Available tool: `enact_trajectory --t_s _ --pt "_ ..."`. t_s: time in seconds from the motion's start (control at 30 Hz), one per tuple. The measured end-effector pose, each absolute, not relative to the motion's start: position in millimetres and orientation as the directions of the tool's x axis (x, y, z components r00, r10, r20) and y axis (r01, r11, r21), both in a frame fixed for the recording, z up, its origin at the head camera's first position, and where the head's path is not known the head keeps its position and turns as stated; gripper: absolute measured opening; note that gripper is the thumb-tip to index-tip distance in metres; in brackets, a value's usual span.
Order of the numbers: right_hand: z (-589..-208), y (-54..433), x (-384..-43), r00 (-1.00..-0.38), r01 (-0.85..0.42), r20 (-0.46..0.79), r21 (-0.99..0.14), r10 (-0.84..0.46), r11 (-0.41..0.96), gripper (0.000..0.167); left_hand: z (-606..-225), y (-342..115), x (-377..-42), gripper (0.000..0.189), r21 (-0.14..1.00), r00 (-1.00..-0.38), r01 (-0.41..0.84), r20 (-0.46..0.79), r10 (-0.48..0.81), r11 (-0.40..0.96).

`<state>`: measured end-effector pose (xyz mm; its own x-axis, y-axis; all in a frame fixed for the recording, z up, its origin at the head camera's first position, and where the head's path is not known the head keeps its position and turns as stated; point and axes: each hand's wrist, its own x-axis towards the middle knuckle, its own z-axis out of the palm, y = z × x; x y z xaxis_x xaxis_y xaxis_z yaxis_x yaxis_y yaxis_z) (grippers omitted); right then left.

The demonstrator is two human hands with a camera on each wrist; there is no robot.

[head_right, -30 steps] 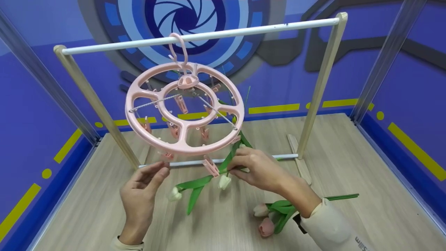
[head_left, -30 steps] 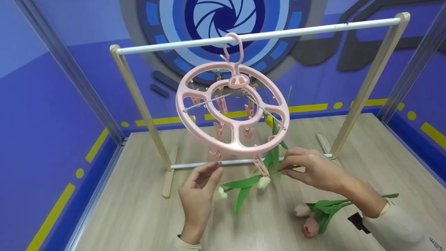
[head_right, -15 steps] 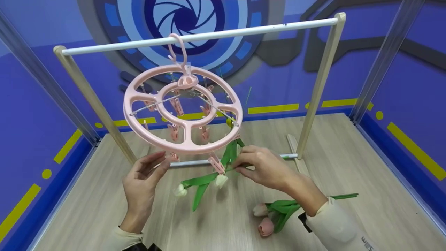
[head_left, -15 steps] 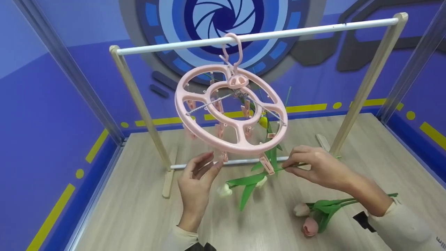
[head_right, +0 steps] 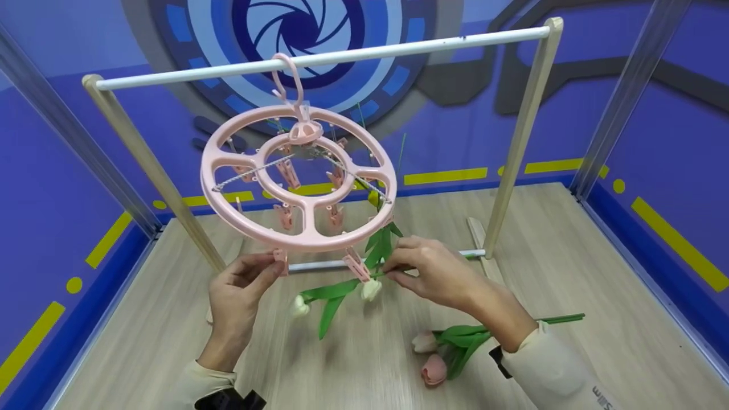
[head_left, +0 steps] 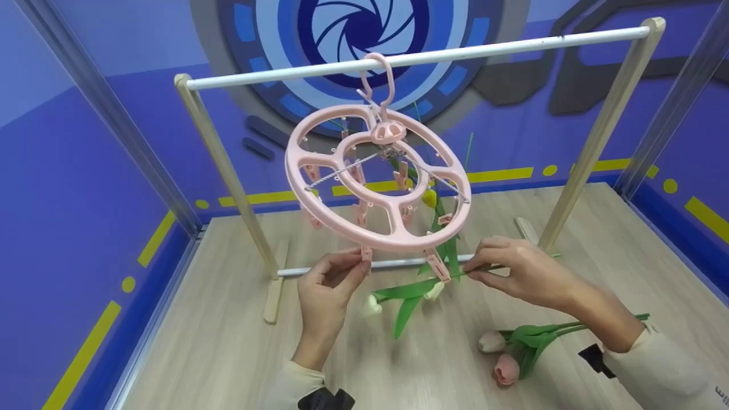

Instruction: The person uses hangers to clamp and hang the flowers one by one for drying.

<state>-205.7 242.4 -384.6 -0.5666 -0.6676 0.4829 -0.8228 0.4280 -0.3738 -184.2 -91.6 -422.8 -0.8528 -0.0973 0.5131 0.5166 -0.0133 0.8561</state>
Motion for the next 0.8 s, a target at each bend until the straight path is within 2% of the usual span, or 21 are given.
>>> enact_trajectory --t_s 0.3,0.53,0.8 --pt "-384.2 248.8 -206.7 -0.572 -0.82 0.483 -0.327 -0.663 0.469 0.029 -424.3 -94.1 -180.8 0.044 0.854 -0.852 0.521 0.52 -0.061 -0.002" --pt "-383.3 260.3 -207.8 -0.601 -0.799 0.482 -0.327 -0.638 0.505 0.03 -426.2 -92.7 -180.6 0.039 0.815 -0.815 0.579 0.579 -0.008 0.04" --pt "-383.1 277.0 -209.7 -0.637 -0.766 0.488 -0.316 -0.597 0.559 0.028 -427.2 -93.3 -178.9 0.039 0.806 -0.807 0.591 0.591 0.016 0.025"
